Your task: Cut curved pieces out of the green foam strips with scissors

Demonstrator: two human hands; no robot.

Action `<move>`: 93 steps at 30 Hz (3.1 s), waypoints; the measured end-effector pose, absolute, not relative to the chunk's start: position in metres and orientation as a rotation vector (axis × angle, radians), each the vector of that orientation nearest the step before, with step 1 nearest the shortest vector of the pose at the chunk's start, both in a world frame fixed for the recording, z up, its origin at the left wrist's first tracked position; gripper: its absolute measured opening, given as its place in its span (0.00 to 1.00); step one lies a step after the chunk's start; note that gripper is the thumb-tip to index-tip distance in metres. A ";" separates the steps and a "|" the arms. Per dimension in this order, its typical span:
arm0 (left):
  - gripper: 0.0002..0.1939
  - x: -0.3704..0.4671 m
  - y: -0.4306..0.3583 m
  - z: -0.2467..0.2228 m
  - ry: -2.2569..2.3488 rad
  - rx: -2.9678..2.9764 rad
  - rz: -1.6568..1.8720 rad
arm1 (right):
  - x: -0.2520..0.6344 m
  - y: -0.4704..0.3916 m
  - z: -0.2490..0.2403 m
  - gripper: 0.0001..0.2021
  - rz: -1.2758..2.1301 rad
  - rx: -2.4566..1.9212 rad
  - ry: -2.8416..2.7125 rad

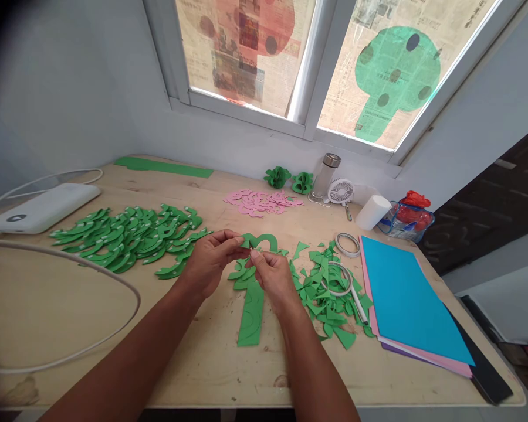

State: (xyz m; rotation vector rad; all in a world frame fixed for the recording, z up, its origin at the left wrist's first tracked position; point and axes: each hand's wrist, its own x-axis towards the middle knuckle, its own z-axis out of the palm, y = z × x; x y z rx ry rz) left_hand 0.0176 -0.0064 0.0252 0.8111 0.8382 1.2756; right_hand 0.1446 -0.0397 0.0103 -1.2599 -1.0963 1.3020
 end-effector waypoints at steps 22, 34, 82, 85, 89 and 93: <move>0.11 0.036 -0.017 0.010 0.747 0.662 1.089 | 0.146 -0.035 0.000 0.13 0.939 -1.201 -0.877; 0.07 0.014 -0.003 0.020 0.913 1.202 1.052 | 0.149 -0.033 0.003 0.10 1.051 -1.243 -0.902; 0.08 0.021 -0.006 0.020 0.917 0.907 1.277 | 0.122 -0.039 -0.006 0.26 1.263 -1.113 -0.867; 0.08 0.022 -0.006 0.021 0.909 0.896 1.283 | 0.122 -0.039 -0.007 0.26 1.260 -1.118 -0.868; 0.09 0.022 -0.007 0.021 0.907 0.891 1.289 | 0.122 -0.039 -0.007 0.26 1.254 -1.120 -0.867; 0.10 0.022 -0.007 0.022 0.918 0.893 1.290 | 0.122 -0.039 -0.006 0.26 1.254 -1.125 -0.870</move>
